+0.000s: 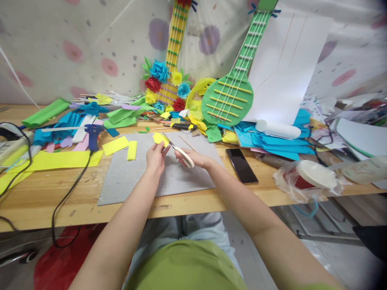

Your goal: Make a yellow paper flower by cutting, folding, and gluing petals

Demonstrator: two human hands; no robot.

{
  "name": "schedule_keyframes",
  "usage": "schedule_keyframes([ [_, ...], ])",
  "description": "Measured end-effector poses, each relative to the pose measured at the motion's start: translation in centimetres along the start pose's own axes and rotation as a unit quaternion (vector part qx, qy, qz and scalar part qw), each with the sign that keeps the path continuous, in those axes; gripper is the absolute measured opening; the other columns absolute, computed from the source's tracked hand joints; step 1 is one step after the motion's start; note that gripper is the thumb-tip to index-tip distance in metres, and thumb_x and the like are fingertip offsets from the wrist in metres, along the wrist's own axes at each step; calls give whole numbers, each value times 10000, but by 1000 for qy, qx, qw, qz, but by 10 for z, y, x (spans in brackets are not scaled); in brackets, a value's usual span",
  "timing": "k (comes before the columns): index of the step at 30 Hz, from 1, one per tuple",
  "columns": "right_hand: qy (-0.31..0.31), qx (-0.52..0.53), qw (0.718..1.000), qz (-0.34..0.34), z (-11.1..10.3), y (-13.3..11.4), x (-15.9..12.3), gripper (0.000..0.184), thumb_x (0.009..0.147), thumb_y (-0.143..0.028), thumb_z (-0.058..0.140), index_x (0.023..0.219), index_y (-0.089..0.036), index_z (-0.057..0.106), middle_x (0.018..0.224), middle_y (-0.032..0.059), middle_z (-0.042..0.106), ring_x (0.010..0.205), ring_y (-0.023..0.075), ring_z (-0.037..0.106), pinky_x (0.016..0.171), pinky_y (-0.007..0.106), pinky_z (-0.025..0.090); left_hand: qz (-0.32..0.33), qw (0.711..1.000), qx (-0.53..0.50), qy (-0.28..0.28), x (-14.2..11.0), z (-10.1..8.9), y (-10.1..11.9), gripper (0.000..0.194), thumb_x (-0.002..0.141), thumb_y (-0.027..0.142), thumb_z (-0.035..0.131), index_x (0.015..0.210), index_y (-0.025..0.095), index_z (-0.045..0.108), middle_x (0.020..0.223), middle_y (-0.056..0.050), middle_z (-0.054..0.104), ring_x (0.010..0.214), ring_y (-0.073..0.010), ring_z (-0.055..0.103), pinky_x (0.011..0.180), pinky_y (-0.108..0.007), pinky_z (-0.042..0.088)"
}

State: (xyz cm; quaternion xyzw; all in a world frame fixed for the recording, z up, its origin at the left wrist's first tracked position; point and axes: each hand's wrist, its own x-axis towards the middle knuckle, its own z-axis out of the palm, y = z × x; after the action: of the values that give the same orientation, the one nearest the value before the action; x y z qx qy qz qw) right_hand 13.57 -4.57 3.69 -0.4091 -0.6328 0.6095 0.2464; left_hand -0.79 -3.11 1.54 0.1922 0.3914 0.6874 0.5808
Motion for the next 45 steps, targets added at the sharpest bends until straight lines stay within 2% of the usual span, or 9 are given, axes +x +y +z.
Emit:
schedule_keyframes([
  [11,1,-29,1000,7,-2,-1,-1,437,669,-581,588,756,-166,482,499,-58,453,423,60,385,385,178,299,3,1000,12,-8,0,-5,6,84,601,124,664,633,125,586,656,0,584,624,-69,536,733,-274,522],
  [18,-2,-16,1000,16,-5,-1,-4,412,636,-528,646,738,-166,478,518,-58,470,431,56,411,379,171,314,4,999,25,-35,2,-13,8,124,566,137,691,615,126,578,652,8,579,622,-69,542,774,-314,507],
  [26,-23,-34,999,13,-8,2,-4,356,670,-486,621,738,-168,475,532,-54,468,429,59,417,379,175,314,-9,998,46,-50,1,-16,14,149,535,153,703,565,135,559,602,14,572,580,-59,520,692,-268,530],
  [32,-35,-50,998,20,-15,5,-6,326,673,-451,627,749,-162,494,545,-49,482,438,61,429,387,176,329,-31,994,74,-78,4,-21,17,150,521,153,706,614,120,592,715,-23,615,657,-79,557,667,-247,525],
  [45,-60,-64,996,17,-14,15,-7,351,711,-488,585,761,-167,450,536,-59,451,434,55,411,391,174,321,-49,990,100,-87,5,-26,17,191,509,173,715,585,117,550,684,-9,593,641,-80,535,690,-268,509],
])
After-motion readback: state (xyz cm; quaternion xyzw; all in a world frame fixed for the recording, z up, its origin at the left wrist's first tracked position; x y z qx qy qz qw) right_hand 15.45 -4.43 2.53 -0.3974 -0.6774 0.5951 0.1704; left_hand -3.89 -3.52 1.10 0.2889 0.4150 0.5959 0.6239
